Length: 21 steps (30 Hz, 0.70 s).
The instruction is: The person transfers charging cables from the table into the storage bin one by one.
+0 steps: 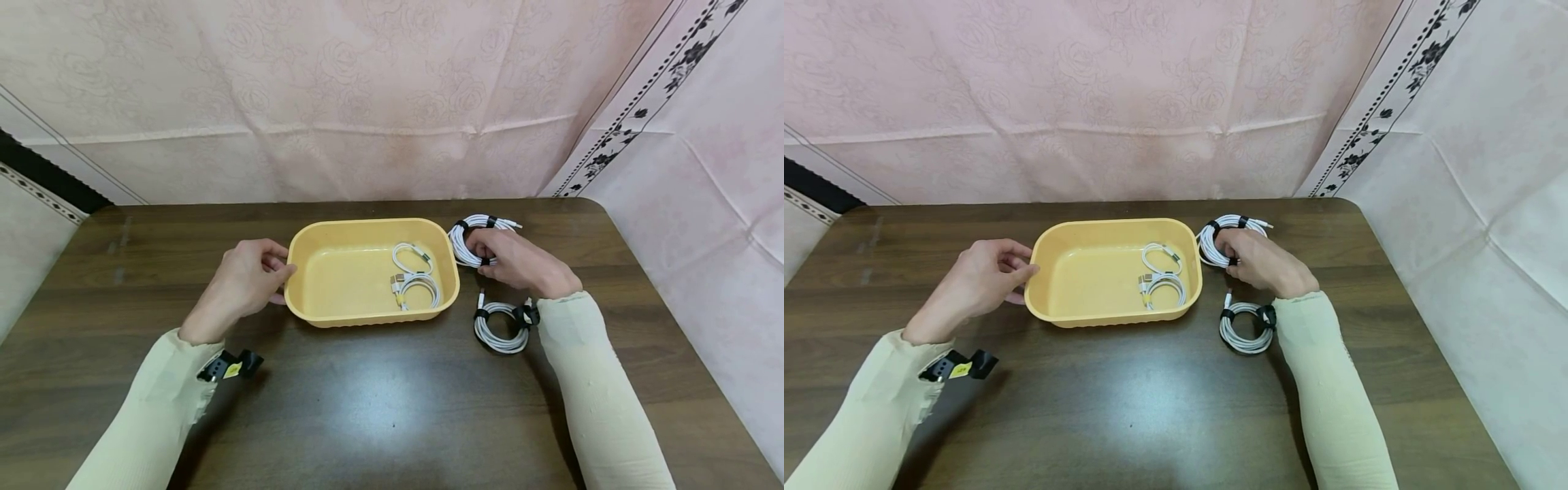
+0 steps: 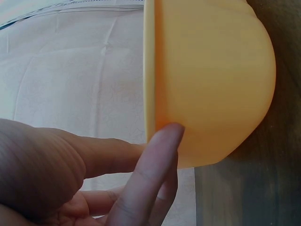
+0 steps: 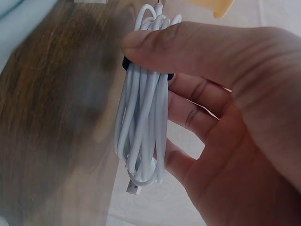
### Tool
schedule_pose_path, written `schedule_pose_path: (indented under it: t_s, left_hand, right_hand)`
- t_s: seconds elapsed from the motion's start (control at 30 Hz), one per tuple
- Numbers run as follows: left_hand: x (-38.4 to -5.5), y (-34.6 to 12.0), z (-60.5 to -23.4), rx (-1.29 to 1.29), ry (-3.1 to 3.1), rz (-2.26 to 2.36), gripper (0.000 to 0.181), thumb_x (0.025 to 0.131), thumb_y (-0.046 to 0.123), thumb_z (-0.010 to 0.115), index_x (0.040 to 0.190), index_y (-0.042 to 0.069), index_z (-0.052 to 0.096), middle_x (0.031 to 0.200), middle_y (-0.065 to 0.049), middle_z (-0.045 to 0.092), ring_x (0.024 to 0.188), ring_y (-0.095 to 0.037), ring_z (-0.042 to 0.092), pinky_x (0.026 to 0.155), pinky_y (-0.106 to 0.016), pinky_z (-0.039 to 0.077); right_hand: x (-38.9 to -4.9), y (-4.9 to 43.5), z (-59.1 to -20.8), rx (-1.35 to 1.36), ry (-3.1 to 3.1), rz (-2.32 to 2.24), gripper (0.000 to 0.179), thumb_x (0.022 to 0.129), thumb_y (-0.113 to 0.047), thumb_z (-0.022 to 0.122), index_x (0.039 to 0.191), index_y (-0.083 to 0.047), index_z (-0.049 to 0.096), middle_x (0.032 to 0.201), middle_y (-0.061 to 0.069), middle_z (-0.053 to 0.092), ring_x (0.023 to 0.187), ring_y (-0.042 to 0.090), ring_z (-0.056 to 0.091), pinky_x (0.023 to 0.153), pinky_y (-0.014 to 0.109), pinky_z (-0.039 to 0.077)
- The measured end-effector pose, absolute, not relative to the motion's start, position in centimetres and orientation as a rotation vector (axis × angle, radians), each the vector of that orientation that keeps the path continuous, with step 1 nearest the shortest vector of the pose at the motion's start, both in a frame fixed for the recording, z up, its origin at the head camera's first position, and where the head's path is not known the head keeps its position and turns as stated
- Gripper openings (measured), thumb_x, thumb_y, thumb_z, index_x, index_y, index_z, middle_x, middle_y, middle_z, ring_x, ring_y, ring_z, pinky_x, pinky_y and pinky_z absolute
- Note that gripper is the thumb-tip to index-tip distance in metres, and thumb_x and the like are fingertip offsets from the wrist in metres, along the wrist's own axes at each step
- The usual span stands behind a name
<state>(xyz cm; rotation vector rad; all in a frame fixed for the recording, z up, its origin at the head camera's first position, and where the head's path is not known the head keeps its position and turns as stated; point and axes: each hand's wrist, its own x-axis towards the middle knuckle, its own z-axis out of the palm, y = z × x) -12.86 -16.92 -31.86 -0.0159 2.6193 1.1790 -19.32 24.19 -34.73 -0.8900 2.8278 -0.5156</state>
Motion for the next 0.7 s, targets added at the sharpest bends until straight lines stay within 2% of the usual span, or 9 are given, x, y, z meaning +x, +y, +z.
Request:
schedule_pose_path:
  t_s: [0.7]
  left_hand:
    - [-12.95,-16.78,-31.81,-0.04,2.598,1.201,0.035,0.103,0.01,0.058,0.133,-0.007,0.053,0.114,-0.026,0.063,0.076,-0.017,0.073,0.074,-0.039,0.067]
  right_hand:
    - [-19.29,24.33,-34.51,-0.883,2.863,-0.515,0.026,0.084,0.006,0.071,0.105,-0.008,0.064,0.094,0.005,0.062,0.088,0.019,0.056,0.078,0.034,0.047]
